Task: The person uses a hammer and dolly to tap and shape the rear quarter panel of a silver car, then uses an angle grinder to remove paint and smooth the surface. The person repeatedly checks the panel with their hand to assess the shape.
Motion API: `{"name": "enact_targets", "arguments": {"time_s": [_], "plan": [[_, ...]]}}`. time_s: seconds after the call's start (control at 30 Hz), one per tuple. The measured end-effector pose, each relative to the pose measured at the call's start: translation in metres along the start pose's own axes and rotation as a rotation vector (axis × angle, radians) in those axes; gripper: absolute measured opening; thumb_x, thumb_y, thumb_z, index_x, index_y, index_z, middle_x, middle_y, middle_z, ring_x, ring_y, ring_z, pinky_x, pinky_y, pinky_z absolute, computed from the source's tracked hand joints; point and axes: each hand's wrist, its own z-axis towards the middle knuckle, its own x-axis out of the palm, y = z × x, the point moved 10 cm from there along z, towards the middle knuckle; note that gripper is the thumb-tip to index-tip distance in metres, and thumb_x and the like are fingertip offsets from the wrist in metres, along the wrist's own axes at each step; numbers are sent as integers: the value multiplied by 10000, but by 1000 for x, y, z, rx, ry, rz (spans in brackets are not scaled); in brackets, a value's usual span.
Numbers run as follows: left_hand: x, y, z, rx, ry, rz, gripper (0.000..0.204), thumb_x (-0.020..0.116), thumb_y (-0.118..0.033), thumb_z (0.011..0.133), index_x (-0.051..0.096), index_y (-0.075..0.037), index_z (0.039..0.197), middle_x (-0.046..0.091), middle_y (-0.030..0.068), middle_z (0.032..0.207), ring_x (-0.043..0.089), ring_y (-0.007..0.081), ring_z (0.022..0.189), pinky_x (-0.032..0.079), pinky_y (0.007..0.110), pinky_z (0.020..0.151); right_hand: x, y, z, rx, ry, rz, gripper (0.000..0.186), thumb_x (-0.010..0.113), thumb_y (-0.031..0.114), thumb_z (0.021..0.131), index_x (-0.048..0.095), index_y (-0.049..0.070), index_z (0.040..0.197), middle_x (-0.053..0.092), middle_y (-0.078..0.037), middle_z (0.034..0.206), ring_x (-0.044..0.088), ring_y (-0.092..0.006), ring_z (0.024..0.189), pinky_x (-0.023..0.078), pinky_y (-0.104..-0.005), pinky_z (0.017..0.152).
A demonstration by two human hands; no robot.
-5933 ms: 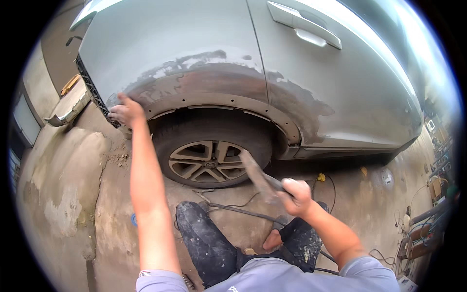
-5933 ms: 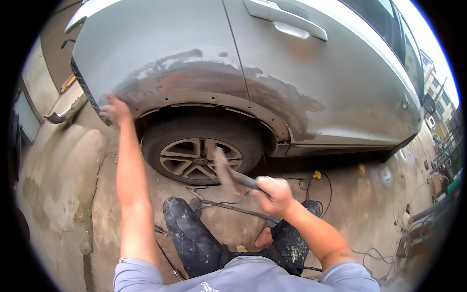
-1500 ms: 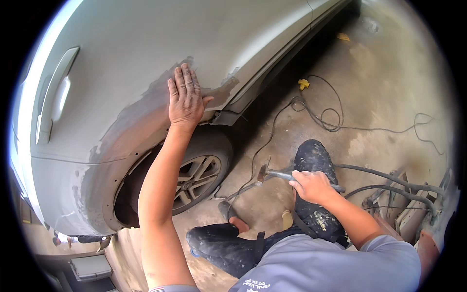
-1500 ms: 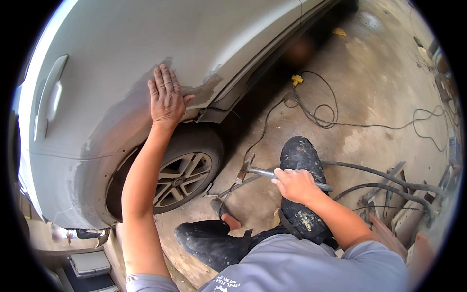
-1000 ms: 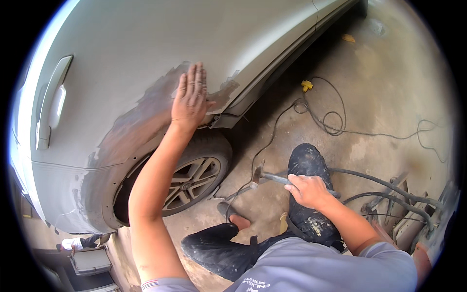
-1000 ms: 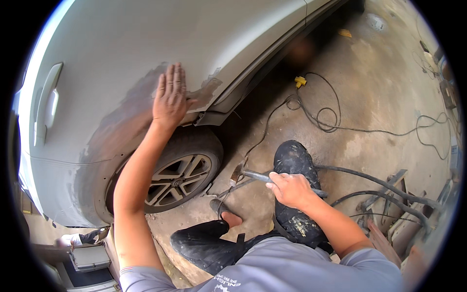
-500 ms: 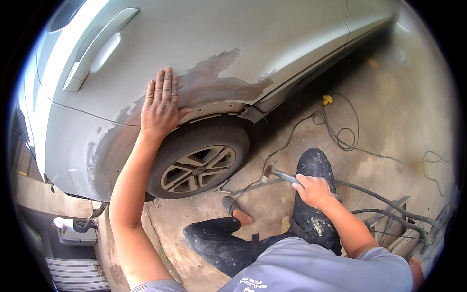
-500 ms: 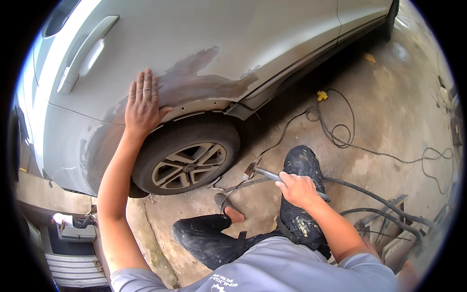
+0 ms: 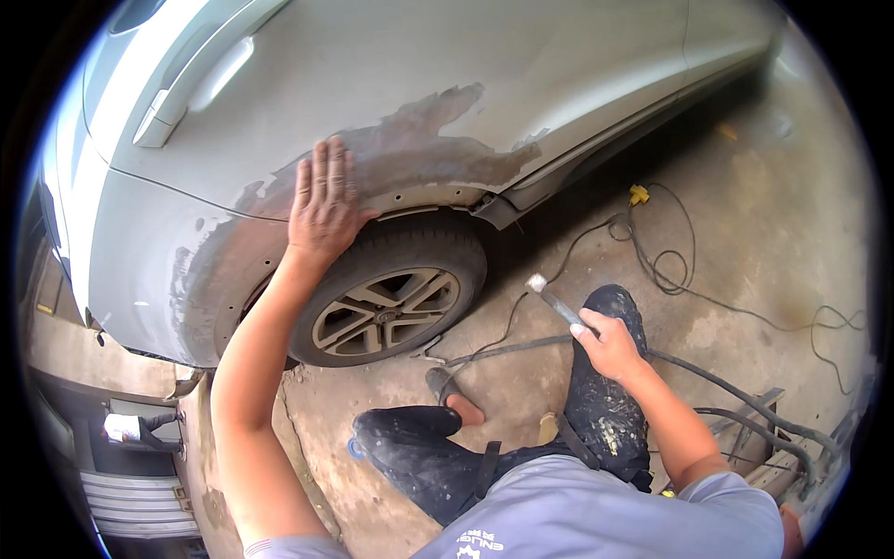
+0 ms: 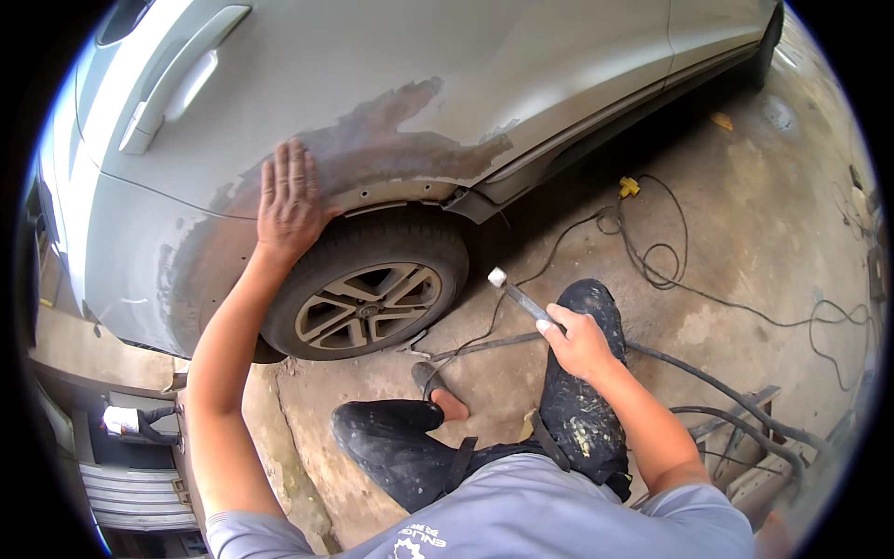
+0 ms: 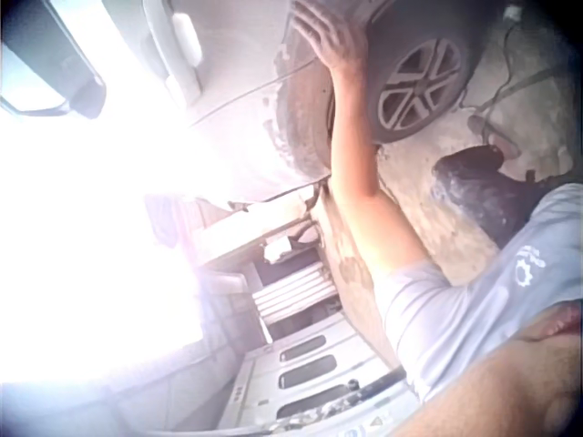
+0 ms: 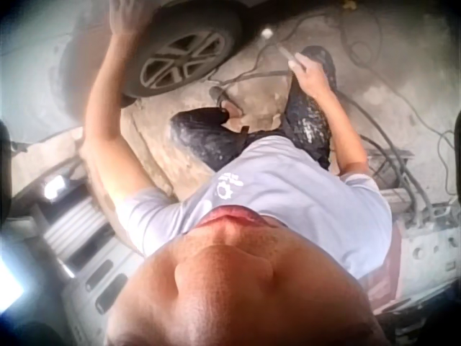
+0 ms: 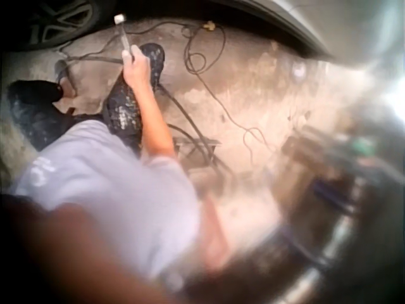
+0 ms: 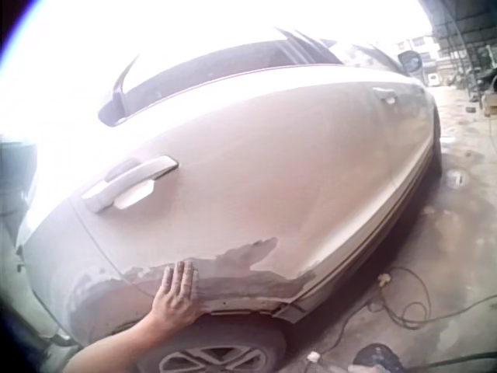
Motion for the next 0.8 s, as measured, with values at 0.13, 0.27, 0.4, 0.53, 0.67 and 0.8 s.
{"name": "enact_targets", "arguments": {"time_s": [0.13,0.27,0.4,0.53,0.67,0.8], "plan": [[12,-51,35,102,-11,-36,1015,716,-579,833,435,82,1549,293,268,1700,266,428,1592,205,534,1305,8,26,21,-109,-95,351,307,683,252,1042,626,-49,1040,624,-50,775,536,-153,695,457,-323,662],[19,-63,44,131,-16,71,954,697,-542,859,446,62,1553,339,224,1693,297,355,1593,236,482,1307,25,58,37,-29,34,778,277,666,270,1075,613,2,1121,525,46,778,473,-38,638,409,-220,561],[0,-34,20,129,-27,-20,961,725,-543,854,441,32,1569,322,189,1711,303,324,1594,244,459,1306,6,50,38,47,-76,867,301,666,249,1071,635,-10,1221,528,39,779,500,-43,581,417,-218,477],[-14,-26,18,74,4,-171,1007,808,-468,820,399,34,1592,285,196,1725,274,347,1602,244,476,1300,-48,-29,-1,212,-236,805,362,697,227,1038,643,-7,1309,568,33,833,525,-48,569,424,-224,448],[-16,-39,22,-68,95,-174,970,851,-300,825,371,26,1603,302,180,1722,273,355,1601,276,478,1290,-99,-142,-100,466,-455,591,503,773,195,957,606,-28,1375,585,13,797,548,-81,586,450,-268,472],[-9,-37,9,-178,44,-87,844,752,-348,932,390,47,1584,311,175,1722,288,335,1598,279,463,1289,-123,-220,-208,687,-578,134,529,809,180,866,647,-59,1310,678,-104,838,655,-226,755,554,-399,712]]}}
